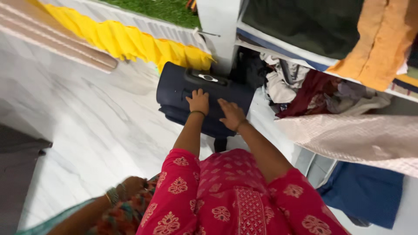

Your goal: The person opens a dark blue suitcase, removes a pair of sunglasses, and places them on a shelf. They then wipe the sunglasses with a white cloth and return them to the shelf. The person closes the suitcase and places it on the floor under the shelf.

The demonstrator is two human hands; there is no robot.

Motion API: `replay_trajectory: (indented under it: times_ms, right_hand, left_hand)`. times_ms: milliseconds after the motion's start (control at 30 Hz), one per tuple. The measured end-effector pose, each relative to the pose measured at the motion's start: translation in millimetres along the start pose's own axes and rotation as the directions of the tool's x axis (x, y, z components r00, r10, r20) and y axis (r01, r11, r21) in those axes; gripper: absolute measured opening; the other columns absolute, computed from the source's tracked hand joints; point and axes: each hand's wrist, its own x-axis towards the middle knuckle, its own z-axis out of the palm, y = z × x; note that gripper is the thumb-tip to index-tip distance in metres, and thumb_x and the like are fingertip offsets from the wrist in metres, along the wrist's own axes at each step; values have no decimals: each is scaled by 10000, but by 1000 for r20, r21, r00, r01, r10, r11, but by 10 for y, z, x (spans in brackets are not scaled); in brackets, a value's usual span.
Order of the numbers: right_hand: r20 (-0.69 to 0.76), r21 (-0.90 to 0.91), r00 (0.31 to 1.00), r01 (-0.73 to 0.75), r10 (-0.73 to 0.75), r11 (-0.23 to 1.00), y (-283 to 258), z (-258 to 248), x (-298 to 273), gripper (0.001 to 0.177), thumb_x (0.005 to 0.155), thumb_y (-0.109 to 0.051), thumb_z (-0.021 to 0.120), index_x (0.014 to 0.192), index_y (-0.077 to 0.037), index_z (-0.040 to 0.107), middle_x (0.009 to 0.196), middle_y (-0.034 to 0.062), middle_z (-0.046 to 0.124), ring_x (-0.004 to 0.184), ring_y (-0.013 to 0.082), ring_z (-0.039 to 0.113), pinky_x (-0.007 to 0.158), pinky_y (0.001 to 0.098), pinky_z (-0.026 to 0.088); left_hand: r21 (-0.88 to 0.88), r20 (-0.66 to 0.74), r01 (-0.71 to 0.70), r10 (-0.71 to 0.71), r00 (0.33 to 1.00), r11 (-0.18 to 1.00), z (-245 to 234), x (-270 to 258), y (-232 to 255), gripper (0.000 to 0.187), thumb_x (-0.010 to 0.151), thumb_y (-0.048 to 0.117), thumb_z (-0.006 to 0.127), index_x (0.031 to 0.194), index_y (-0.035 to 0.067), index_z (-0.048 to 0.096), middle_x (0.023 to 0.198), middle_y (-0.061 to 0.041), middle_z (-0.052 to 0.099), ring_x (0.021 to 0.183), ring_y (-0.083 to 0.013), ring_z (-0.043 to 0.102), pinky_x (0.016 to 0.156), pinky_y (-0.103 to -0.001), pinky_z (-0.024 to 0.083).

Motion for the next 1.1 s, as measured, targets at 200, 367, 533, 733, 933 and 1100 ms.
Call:
replay_trajectory:
  times_ms: [200, 367, 533, 733, 933, 1100]
  right_hand:
    - [12, 66, 986, -169, 169, 983, -138, 82, 170, 956, 794, -140, 782, 1592, -161, 256, 1597, 107, 387, 1297, 392, 491, 1066, 475, 439]
    - [-137, -28, 976, -174, 168, 984, 103, 232, 104, 562, 804, -83, 748, 1324, -110, 536, 1295, 158, 566, 1156, 385, 583, 967, 477, 507]
    - [-242, -99, 951, -222, 193, 970, 357, 282, -46, 291, 804, -75, 726, 1074, -73, 618, 1139, 167, 597, 1042, 392, 630, 865, 494, 533]
    - [-231, -131, 944, -270, 236, 954, 698, 248, -292, 275, 815, -65, 725, 1070, -64, 622, 1126, 194, 592, 974, 402, 657, 840, 497, 546]
    - [-298, -70, 878, -411, 375, 909, 1062, 234, -707, 316, 818, -86, 744, 1118, -103, 648, 1160, 183, 590, 998, 417, 657, 813, 517, 545]
    - [-347, -32, 832, -471, 432, 881, 1254, 131, -936, 338, 814, -90, 732, 1143, -110, 656, 1220, 182, 581, 985, 429, 668, 848, 515, 550]
  left_hand:
    - [-32, 21, -78, 79, 997, 996, 61, 81, 113, 270, 927, 106, 602, 1184, 169, 659, 1297, -22, 543, 1273, -295, 511, 1008, -872, 256]
    - [23, 45, -108, 107, 993, 994, 117, -128, 461, 265, 916, 123, 607, 1173, 175, 646, 1231, -26, 570, 1223, -281, 551, 972, -884, 280]
    - [-18, -40, -128, 127, 991, 992, 99, -285, 821, 217, 932, 127, 604, 1138, 177, 652, 1197, -12, 582, 1196, -267, 568, 957, -892, 299]
    - [-99, -19, -160, 159, 987, 982, 247, -399, 1142, 297, 845, 152, 668, 1139, 177, 638, 1214, -31, 556, 1202, -283, 550, 937, -874, 306]
    - [-272, -269, -283, 210, 940, 920, 367, -540, 1420, 374, 815, 182, 750, 1172, 222, 644, 1314, -55, 539, 1307, -304, 506, 1029, -742, 369]
    - [-523, -304, 22, -211, 929, 852, 319, -442, 658, 1051, 673, 337, 903, 1599, 230, 417, 1633, -57, 430, 1517, -293, 351, 1245, -555, 417]
